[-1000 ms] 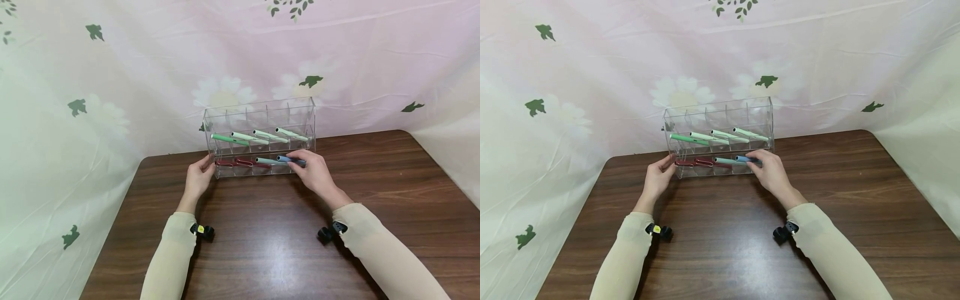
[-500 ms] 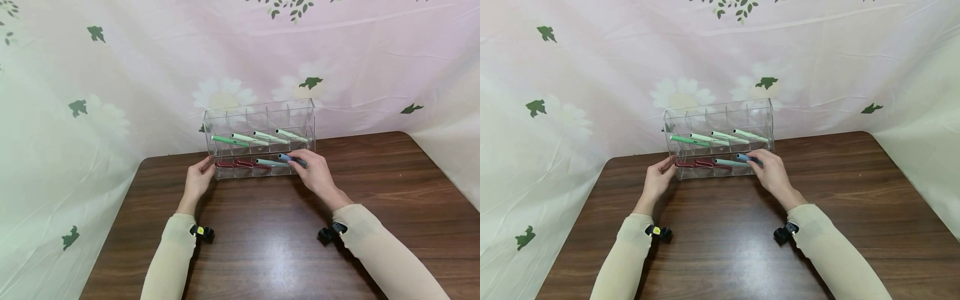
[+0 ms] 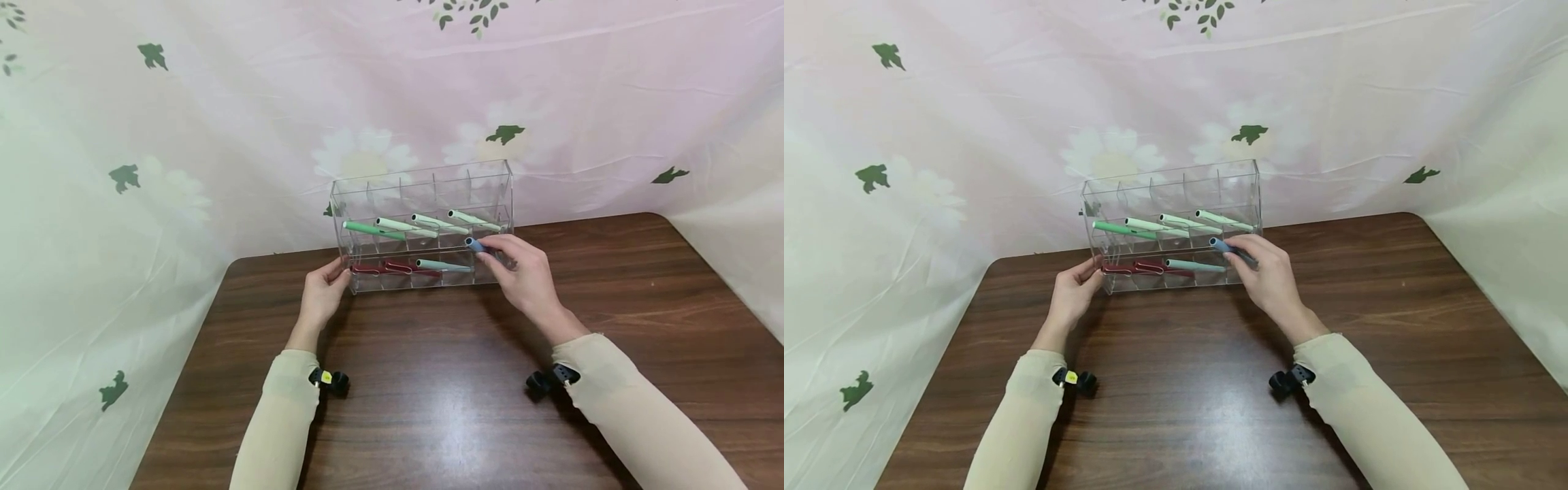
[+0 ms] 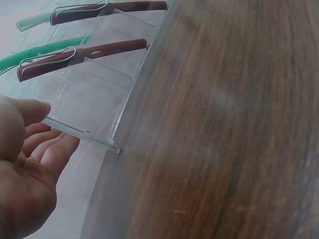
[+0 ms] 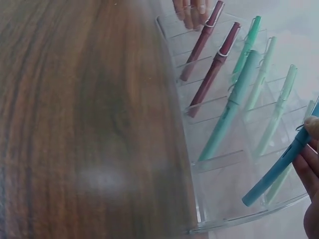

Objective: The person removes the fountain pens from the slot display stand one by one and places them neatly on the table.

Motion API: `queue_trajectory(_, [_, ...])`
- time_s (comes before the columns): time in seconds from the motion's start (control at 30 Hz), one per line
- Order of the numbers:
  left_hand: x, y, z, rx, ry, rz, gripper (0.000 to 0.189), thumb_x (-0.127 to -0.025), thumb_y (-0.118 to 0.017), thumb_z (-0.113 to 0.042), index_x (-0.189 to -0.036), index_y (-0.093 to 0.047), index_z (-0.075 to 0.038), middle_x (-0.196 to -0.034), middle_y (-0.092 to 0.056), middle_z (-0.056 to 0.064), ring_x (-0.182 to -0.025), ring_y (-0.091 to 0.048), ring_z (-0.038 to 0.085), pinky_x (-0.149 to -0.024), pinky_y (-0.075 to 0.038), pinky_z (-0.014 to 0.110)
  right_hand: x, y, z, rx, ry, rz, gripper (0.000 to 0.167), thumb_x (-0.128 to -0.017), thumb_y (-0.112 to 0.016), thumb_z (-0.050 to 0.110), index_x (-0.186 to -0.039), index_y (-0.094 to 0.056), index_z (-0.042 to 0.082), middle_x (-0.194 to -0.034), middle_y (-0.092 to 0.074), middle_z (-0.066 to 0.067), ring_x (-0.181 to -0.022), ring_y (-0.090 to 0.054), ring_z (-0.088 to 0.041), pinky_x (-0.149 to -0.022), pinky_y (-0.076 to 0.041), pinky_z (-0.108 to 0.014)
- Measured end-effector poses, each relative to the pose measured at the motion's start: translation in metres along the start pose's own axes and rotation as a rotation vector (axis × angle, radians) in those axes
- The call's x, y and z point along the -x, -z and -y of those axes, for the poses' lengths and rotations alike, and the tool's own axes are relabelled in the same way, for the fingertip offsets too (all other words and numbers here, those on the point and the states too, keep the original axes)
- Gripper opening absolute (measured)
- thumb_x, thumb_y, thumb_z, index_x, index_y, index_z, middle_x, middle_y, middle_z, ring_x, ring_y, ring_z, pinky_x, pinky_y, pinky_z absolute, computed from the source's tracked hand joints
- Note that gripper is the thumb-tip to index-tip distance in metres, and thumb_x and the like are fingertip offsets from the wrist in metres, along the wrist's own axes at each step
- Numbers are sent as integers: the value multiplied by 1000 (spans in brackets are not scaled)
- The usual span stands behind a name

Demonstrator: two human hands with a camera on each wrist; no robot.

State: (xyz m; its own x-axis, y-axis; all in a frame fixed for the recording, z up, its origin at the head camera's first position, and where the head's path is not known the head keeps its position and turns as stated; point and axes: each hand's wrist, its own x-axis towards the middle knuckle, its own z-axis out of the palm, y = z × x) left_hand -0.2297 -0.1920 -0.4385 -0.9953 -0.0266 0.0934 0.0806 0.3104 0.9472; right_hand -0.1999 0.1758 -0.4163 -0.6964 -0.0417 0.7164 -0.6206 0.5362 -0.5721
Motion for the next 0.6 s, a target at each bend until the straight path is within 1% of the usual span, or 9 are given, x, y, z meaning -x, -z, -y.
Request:
queue_trajectory(0.1, [0,1,0,1,0,4,44,-107,-62,-2,-150,-58,6,-146,-64,27,-135,-66,37,-110,-56,34,-3,4,3,-16,6,-9,25,-89,-84,-7,-113,-81,1,-107,-81,-15,-90,-62,6,-70,-48,-4])
queue_trajectory(0.17, [0,1,1,3,-1,6,44,-107,-62,-2,-150,-58,6,-147,-63,27,-136,-65,37,-111,-56,34,-4,6,5,-23,9,-11,25,-90,-83,-6,-113,-81,1,-107,-80,-15,-89,-59,9,-67,-47,-5])
queue_trajectory(0.3, [1,0,1,8,1,7,44,-107,-63,-3,-150,-58,6,-147,-63,26,-136,-64,35,-111,-55,35,-6,13,10,-45,4,-21,25,-90,-83,-7,-114,-81,0,-106,-80,-15,-90,-60,9,-68,-47,-4])
queue_trajectory(0.4, [0,0,2,12,7,4,44,-107,-63,-3,-150,-59,6,-147,-63,25,-136,-64,34,-112,-55,34,-6,18,13,-64,2,-33,26,-90,-82,-9,-114,-81,-1,-105,-80,-15,-92,-62,9,-72,-50,0])
queue_trajectory(0.5, [0,0,2,11,11,4,43,-107,-63,-3,-150,-59,6,-147,-63,26,-137,-64,35,-112,-55,34,-7,22,15,-72,7,-52,26,-89,-82,-10,-114,-81,-1,-105,-80,-16,-93,-64,8,-78,-50,0])
queue_trajectory(0.6, [0,0,2,7,10,7,43,-107,-62,-3,-149,-59,6,-147,-63,26,-137,-64,36,-112,-54,34,-7,25,16,-74,0,-70,26,-89,-83,-10,-113,-82,0,-106,-80,-16,-95,-66,6,-81,-50,0])
